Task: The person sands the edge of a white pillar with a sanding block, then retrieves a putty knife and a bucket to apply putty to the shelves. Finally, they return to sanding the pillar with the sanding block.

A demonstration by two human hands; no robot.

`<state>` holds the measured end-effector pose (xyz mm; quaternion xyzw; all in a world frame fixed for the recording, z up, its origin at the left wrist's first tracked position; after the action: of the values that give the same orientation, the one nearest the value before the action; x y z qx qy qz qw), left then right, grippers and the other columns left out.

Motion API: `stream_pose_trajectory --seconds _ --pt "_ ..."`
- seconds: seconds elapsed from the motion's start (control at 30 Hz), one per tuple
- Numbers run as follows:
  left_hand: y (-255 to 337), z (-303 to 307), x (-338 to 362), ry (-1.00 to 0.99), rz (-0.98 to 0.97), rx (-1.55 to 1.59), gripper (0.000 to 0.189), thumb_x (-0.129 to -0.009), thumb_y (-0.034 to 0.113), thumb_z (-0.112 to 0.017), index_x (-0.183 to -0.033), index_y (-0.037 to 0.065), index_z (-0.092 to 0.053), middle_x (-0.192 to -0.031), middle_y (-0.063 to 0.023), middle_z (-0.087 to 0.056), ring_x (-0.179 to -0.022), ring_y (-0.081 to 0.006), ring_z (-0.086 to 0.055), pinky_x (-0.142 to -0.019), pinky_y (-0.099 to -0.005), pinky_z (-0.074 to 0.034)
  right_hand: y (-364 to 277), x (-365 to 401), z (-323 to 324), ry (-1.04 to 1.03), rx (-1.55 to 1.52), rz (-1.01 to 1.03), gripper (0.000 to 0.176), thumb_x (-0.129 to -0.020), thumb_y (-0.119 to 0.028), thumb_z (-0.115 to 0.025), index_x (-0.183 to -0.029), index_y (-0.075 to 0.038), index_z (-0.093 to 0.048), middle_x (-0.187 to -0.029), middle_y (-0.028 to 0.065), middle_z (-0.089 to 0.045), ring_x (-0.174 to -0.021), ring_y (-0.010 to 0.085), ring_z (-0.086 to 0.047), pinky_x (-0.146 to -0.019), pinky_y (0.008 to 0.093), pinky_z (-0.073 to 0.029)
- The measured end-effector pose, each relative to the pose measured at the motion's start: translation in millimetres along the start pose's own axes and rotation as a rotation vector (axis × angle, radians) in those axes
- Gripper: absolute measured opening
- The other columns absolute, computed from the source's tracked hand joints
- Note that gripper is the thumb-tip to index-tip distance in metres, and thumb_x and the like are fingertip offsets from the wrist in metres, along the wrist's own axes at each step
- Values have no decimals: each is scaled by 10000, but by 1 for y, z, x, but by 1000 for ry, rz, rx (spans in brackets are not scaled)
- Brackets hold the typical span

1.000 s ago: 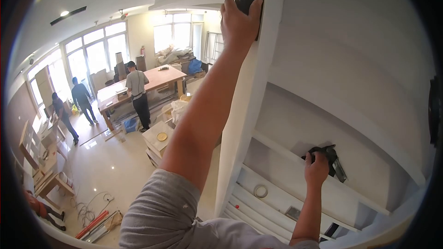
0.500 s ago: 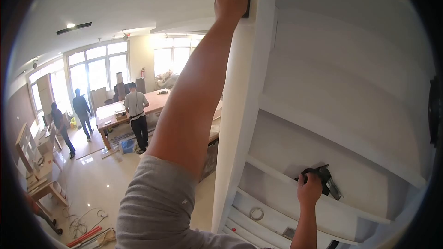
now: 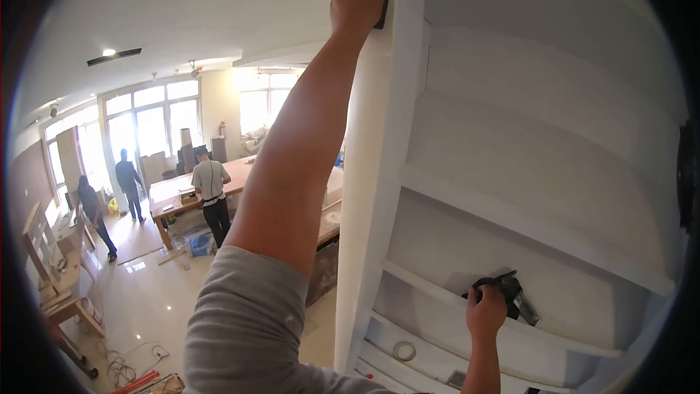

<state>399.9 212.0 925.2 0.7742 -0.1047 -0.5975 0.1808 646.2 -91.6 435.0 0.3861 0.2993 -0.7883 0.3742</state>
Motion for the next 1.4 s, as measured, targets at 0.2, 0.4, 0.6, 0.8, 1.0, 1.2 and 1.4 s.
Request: stream_pose_trajectory --seconds 0.2,0.4,0.6,0.8,1.0,1.2,1.4 --pt "2 1 -3 10 56 22 912 -751 627 -704 -1315 -55 -487 -1228 -219 -620 -1132 -319 -619 -934 -398 -506 0 -2 3 -17 -15 0 261 -796 -262 -755 -861 -50 -617 -827 143 -627 -778 362 -623 -659 460 -503" --pt "32 -6 -45 86 -34 -9 788 -738 589 -742 -1140 -73 -597 -1090 -216 -673 -1022 -312 -660 -869 -402 -523 -2 -2 2 32 12 32 270 -758 -247 -778 -853 -68 -599 -806 125 -612 -754 353 -616 -616 470 -491" --pt "36 -13 -53 97 -100 4 712 -742 559 -756 -1069 -60 -626 -1051 -250 -679 -1022 -374 -658 -887 -432 -520 0 1 1 66 -17 46 279 -744 -245 -786 -843 -72 -591 -789 123 -600 -738 351 -609 -606 477 -479" --pt "48 -17 -75 50 -67 3 716 -728 598 -749 -943 -81 -676 -963 -276 -689 -948 -382 -675 -835 -441 -528 0 -2 1 45 -19 41 280 -741 -241 -787 -843 -75 -586 -770 118 -587 -709 344 -601 -585 469 -477" --pt "35 -24 -79 90 -95 -31 729 -729 615 -736 -866 -99 -683 -897 -297 -686 -882 -409 -684 -768 -454 -540 -2 -2 2 67 6 57 281 -736 -241 -789 -846 -78 -589 -766 111 -586 -706 338 -602 -579 465 -480" --pt "42 -23 -79 62 -133 -27 685 -738 584 -746 -816 -94 -688 -844 -299 -683 -862 -408 -687 -743 -451 -540 0 0 1 66 9 45 290 -733 -255 -788 -855 -87 -585 -768 105 -585 -716 333 -606 -578 466 -477" --pt "47 -24 -82 135 -68 -36 678 -736 599 -738 -822 -71 -685 -854 -285 -684 -863 -403 -686 -743 -440 -544 -2 -1 2 42 26 44 291 -734 -261 -787 -858 -87 -589 -764 101 -579 -717 330 -605 -574 467 -472"
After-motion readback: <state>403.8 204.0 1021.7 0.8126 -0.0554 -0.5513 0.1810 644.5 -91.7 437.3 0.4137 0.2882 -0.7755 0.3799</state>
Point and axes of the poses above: each hand's wrist, its own x-axis away from the middle knuckle, its own z-axis out of the back of the hand, y = z × x, the point moved 6 cm from there along -x, towards the middle knuckle
